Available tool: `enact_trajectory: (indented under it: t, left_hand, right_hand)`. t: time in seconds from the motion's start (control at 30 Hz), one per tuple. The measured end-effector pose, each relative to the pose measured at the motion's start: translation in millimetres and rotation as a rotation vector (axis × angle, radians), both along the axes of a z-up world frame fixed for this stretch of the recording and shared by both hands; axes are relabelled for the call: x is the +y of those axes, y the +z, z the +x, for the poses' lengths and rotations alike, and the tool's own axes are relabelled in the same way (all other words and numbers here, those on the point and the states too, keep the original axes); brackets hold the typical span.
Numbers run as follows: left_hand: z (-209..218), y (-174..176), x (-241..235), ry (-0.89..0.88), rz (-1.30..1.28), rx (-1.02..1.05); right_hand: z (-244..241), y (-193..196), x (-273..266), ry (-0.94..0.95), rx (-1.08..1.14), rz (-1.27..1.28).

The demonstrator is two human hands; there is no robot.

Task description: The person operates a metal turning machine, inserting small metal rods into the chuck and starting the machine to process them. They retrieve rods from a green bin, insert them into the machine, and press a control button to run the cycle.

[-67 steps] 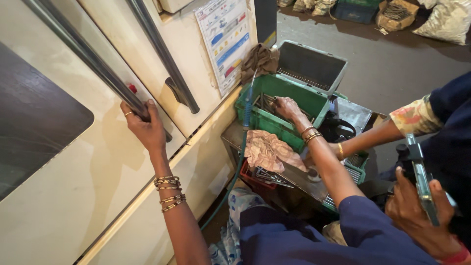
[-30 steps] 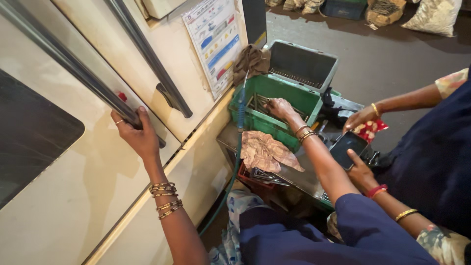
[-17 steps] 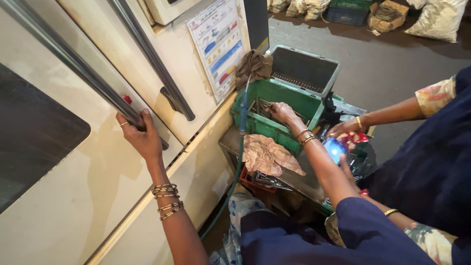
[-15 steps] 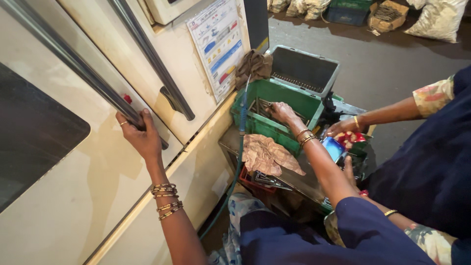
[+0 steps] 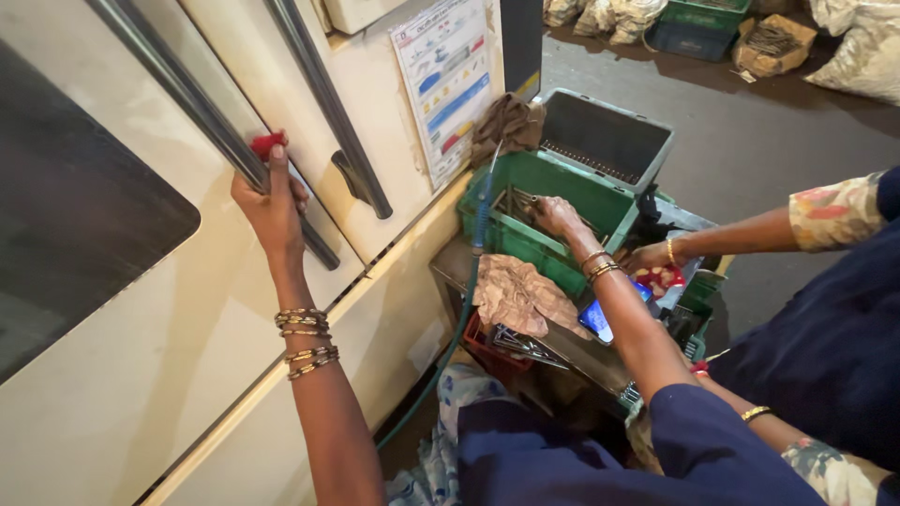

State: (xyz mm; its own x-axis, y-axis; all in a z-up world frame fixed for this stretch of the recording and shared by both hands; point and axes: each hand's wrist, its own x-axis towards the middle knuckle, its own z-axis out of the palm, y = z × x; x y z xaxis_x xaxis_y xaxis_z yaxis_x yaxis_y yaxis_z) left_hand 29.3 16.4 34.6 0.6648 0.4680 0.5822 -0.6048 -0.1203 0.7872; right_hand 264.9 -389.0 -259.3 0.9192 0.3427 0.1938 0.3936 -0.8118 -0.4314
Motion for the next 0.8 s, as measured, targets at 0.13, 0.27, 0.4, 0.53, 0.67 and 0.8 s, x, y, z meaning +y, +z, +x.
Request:
enact_trajectory:
  t: [0.13,0.27,0.4,0.53,0.67,0.8]
  left_hand:
    - [-1.4,-2.9,-2.3,-0.034,-0.009,-0.031]
    - [-4.8,-8.0,-3.2,-0.049,0.021,-0.015]
    - [-7.5,-12.7,-1.3,-0.063,0.036,0.021]
    - [-6.8,-15.4,0.6,-0.03,0.06,0.058]
    - [-3.8,-16.7,-0.8,-0.031,0.036,0.034]
    - [-7.2,-17.8,-2.0,-0.025,0.025,0.038]
  right_hand:
    - [-1.9,-4.8,0.8,0.002,-0.024,0.008]
    - [4.2,-9.5,-5.7,-0.1,-0.059,0.148]
    - [0.3,-19.1,0.0,-0.256,0.02,0.167]
    - [-21.0,-29.9,23.0,-0.291,-0.08,0.121]
    - [-34.3,-26.1,34.6,-0.382,0.026,0.094]
    - [-39.2,-22.8,41.6,-0.409,0.091,0.135]
